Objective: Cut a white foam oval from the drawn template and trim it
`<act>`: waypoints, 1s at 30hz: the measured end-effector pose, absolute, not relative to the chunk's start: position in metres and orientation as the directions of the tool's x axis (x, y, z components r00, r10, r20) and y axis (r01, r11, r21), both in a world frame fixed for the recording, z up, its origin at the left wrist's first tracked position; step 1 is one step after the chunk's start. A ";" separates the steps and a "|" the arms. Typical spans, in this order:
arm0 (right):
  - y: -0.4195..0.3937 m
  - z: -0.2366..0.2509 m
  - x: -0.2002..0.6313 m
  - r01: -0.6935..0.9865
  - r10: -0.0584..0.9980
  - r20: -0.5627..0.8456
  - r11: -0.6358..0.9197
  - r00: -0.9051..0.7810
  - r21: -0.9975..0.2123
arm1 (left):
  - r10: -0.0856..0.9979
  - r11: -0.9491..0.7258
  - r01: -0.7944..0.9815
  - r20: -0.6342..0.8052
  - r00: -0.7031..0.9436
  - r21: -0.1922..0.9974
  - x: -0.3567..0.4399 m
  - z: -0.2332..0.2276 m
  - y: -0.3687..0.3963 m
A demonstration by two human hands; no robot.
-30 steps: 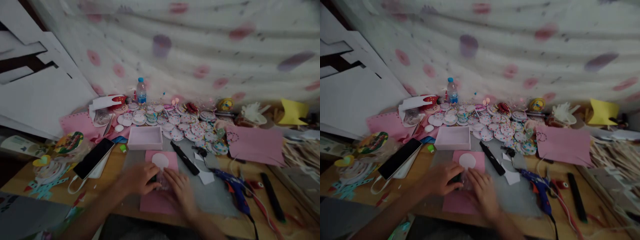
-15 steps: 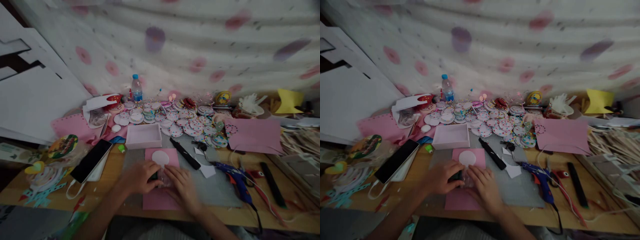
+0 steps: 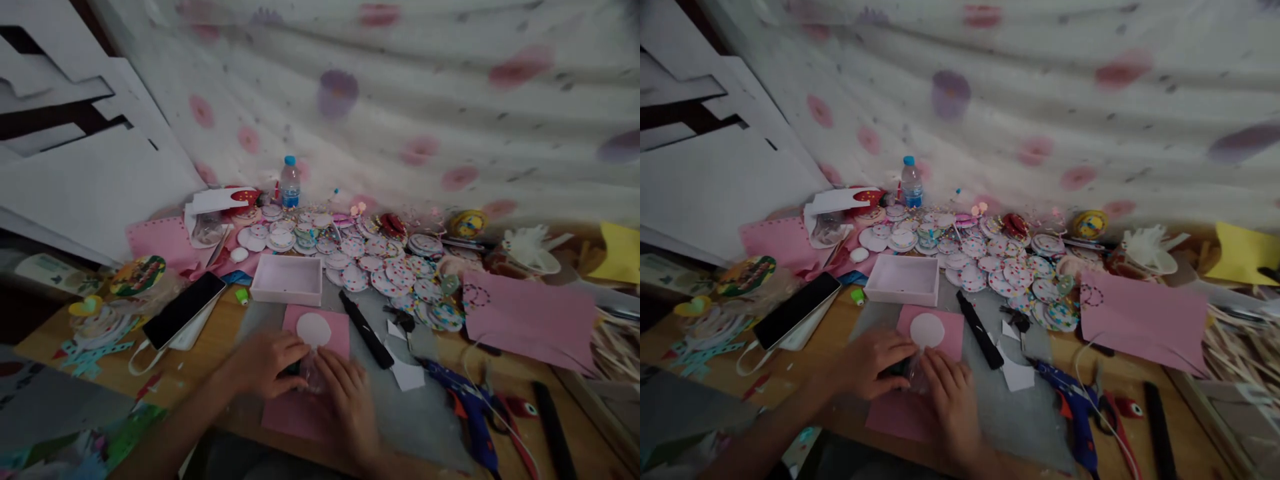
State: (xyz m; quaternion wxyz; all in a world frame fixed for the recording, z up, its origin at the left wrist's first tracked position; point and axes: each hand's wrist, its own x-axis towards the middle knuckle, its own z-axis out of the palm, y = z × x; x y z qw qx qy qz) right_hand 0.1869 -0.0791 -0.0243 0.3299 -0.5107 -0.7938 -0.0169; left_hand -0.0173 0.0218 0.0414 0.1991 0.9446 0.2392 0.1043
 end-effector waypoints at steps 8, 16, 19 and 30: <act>-0.085 -0.023 0.186 0.813 0.824 0.494 0.475 -0.278 -0.335 | 0.453 -0.835 0.404 0.048 0.890 0.373 -0.018 0.042 0.019; -0.082 -0.024 0.185 0.832 0.833 0.489 0.448 -0.257 -0.326 | 0.446 -0.836 0.397 0.047 0.894 0.378 -0.016 0.043 0.023; -0.083 -0.022 0.185 0.832 0.822 0.506 0.458 -0.261 -0.314 | 0.467 -0.821 0.416 0.043 0.883 0.392 -0.016 0.043 0.021; -0.072 -0.062 0.194 0.861 0.658 0.643 0.509 -0.392 0.005 | 0.516 -0.775 0.477 -0.022 0.856 0.413 -0.018 0.051 0.021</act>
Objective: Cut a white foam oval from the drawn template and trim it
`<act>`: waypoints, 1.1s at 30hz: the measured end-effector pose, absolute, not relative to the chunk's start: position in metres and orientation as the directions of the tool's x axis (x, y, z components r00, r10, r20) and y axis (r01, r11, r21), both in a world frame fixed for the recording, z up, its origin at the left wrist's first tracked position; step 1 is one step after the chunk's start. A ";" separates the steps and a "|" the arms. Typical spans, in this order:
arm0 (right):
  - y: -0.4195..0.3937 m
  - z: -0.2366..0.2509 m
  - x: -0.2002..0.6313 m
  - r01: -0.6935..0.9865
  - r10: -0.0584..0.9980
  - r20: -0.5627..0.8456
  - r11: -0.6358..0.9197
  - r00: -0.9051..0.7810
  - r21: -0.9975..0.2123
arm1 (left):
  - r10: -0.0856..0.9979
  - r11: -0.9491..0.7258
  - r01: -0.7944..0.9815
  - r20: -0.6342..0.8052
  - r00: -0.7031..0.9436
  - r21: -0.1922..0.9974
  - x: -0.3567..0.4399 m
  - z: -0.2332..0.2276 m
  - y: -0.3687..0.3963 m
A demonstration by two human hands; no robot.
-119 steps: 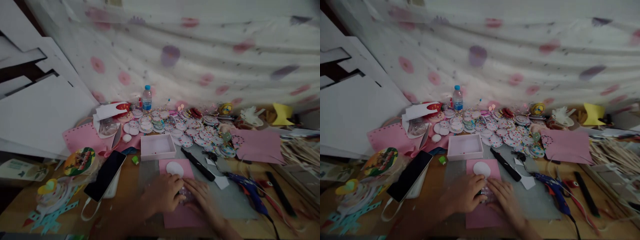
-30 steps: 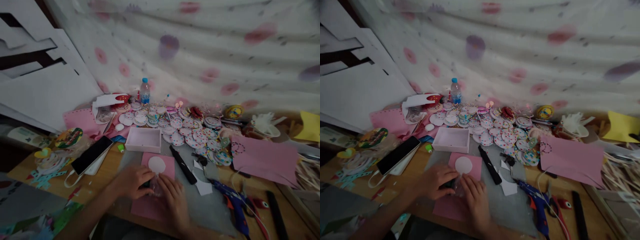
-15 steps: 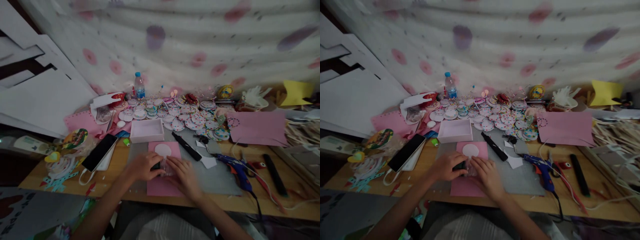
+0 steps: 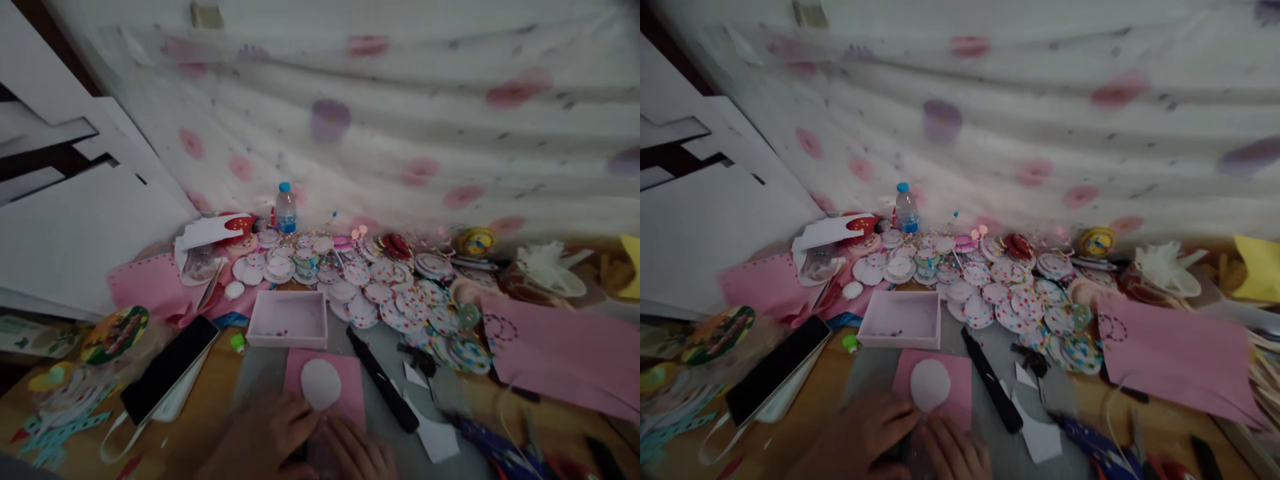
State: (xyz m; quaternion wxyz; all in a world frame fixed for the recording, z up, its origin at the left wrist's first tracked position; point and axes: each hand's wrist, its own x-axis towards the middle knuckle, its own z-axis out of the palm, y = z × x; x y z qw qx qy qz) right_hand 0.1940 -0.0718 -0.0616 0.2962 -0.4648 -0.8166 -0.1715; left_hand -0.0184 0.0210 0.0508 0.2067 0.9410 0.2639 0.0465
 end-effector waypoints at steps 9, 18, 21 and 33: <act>-0.075 -0.034 0.194 0.842 0.745 0.578 0.511 -0.333 -0.173 | 0.527 -0.773 0.492 -0.029 0.850 0.401 -0.016 0.053 0.017; -0.078 -0.021 0.191 0.813 0.825 0.486 0.479 -0.288 -0.332 | 0.476 -0.782 0.411 0.025 0.879 0.468 -0.015 0.043 0.031; -0.080 -0.021 0.192 0.799 0.840 0.453 0.479 -0.298 -0.363 | 0.459 -0.799 0.387 0.050 0.887 0.460 -0.015 0.042 0.032; -0.075 -0.025 0.201 0.758 0.851 0.388 0.504 -0.354 -0.414 | 0.440 -0.816 0.379 0.043 0.897 0.436 -0.013 0.042 0.032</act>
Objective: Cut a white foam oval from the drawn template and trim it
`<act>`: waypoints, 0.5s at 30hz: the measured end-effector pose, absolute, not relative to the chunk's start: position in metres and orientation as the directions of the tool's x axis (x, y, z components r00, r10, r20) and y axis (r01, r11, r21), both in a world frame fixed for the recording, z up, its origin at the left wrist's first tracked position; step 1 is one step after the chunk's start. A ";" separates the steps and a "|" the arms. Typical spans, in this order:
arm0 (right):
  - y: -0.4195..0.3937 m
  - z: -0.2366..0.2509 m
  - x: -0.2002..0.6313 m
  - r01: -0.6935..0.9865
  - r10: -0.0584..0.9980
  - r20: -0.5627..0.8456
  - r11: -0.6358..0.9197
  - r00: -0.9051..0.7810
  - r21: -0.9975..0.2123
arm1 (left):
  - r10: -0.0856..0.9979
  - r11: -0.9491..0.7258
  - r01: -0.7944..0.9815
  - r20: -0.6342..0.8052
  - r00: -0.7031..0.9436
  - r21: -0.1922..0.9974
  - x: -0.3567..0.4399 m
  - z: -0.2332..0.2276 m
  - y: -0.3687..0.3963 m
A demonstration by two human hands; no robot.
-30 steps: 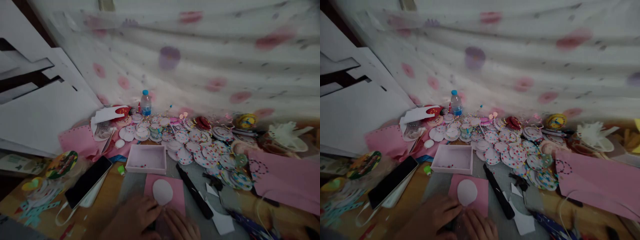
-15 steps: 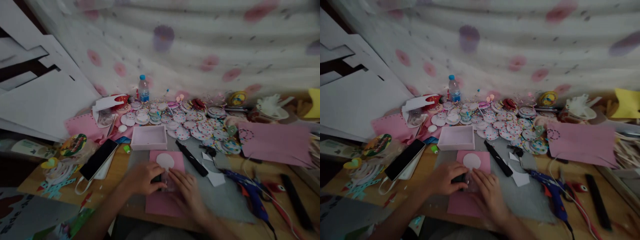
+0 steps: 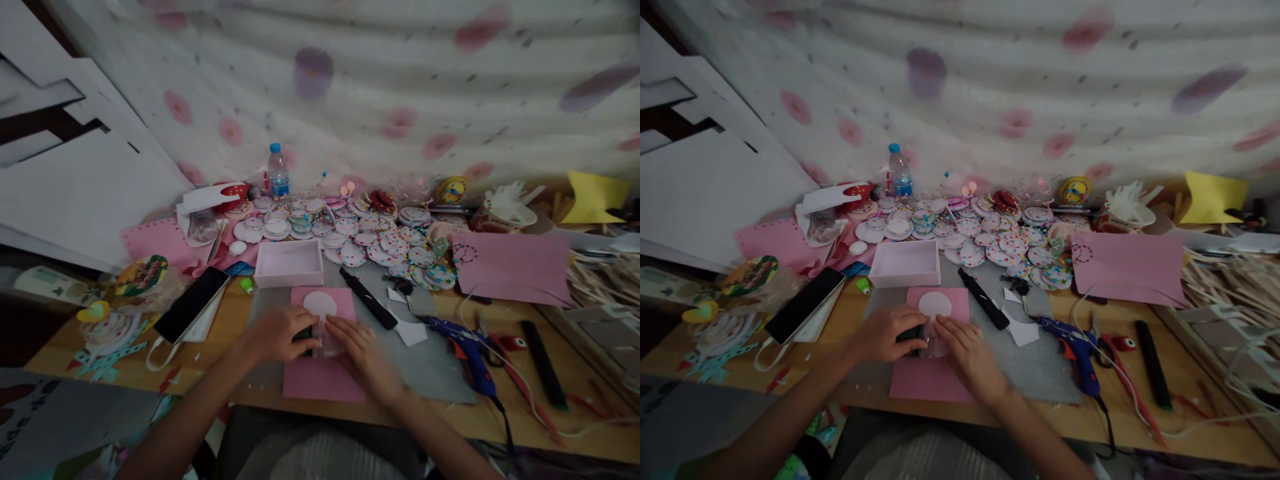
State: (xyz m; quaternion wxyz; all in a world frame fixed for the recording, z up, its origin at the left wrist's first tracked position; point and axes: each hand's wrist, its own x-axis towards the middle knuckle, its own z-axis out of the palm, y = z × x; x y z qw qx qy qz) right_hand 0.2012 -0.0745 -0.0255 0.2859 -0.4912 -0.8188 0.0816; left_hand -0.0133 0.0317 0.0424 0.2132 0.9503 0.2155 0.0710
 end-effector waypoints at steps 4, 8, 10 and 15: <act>-0.068 -0.021 0.204 0.735 0.844 0.376 0.525 -0.382 -0.429 | 0.446 -0.806 0.382 0.041 0.894 0.451 -0.014 0.041 0.038; -0.069 -0.015 0.204 0.735 0.865 0.328 0.497 -0.379 -0.461 | 0.430 -0.812 0.370 0.035 0.902 0.451 -0.014 0.041 0.041; -0.071 -0.009 0.204 0.711 0.872 0.312 0.489 -0.378 -0.505 | 0.430 -0.815 0.367 0.044 0.902 0.449 -0.014 0.040 0.040; -0.072 0.006 0.206 0.600 0.894 0.279 0.443 -0.350 -0.666 | 0.434 -0.817 0.379 0.031 0.900 0.434 -0.013 0.042 0.039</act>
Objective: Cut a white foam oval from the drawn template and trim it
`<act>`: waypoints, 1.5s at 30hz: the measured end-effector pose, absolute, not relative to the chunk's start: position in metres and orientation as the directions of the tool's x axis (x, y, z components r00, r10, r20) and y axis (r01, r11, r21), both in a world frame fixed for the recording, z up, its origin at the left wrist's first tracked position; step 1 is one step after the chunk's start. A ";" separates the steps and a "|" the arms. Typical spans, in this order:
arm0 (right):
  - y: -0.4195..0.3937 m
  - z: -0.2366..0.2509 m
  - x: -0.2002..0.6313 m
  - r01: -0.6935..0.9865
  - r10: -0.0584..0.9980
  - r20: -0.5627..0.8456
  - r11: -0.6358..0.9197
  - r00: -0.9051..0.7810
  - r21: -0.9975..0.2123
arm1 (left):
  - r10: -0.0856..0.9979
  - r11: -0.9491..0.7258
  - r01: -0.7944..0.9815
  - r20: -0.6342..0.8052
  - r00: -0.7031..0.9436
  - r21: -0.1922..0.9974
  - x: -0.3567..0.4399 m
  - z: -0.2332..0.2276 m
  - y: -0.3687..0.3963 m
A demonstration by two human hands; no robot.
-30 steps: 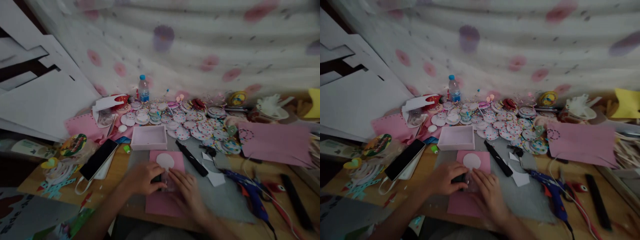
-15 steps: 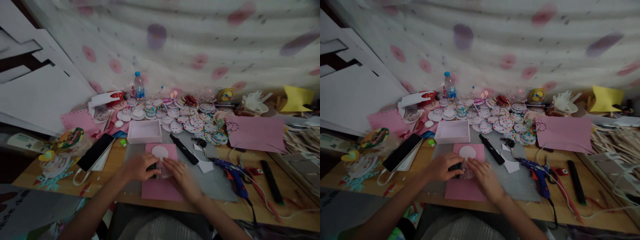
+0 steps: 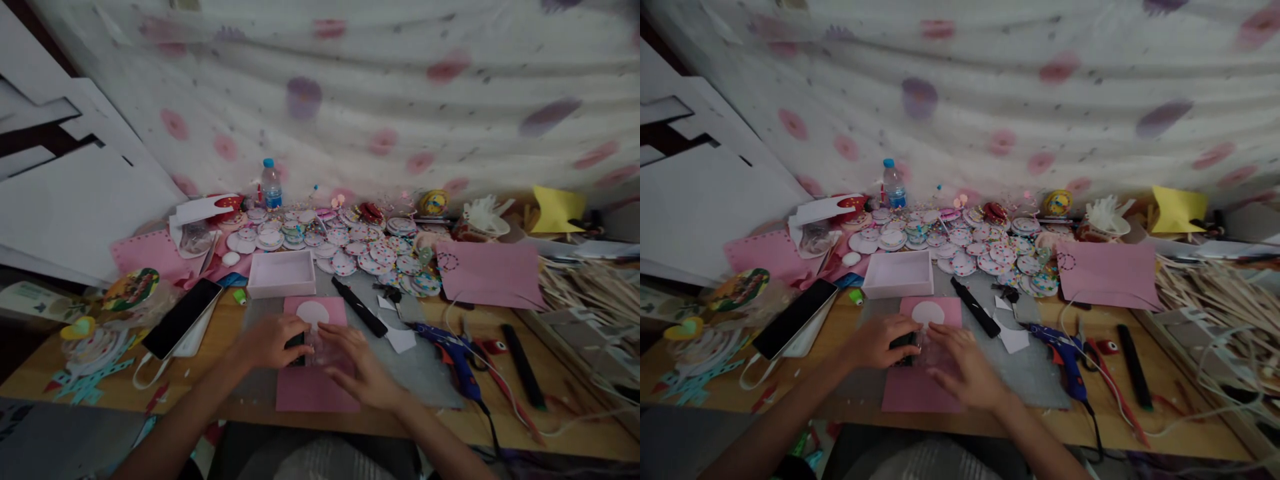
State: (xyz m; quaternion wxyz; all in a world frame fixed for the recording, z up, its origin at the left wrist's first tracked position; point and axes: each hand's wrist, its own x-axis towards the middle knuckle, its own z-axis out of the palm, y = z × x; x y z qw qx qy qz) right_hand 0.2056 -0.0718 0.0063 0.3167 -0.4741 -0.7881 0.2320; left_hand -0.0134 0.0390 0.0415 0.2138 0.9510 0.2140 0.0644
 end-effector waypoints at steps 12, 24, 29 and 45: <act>-0.056 0.014 0.215 0.586 0.905 0.146 0.374 -0.399 -0.719 | 0.439 -0.831 0.384 0.050 0.897 0.401 -0.014 0.042 0.030; -0.055 0.020 0.212 0.688 0.885 -0.017 0.348 -0.464 -0.637 | 0.480 -0.812 0.431 0.031 0.877 0.393 -0.015 0.047 0.016; -0.053 0.015 0.213 0.679 0.883 0.007 0.366 -0.469 -0.637 | 0.494 -0.785 0.446 0.000 0.870 0.431 -0.014 0.050 0.021; -0.057 0.015 0.210 0.721 0.891 -0.054 0.329 -0.452 -0.610 | 0.651 -0.711 0.657 -0.119 0.750 0.249 -0.018 0.052 0.013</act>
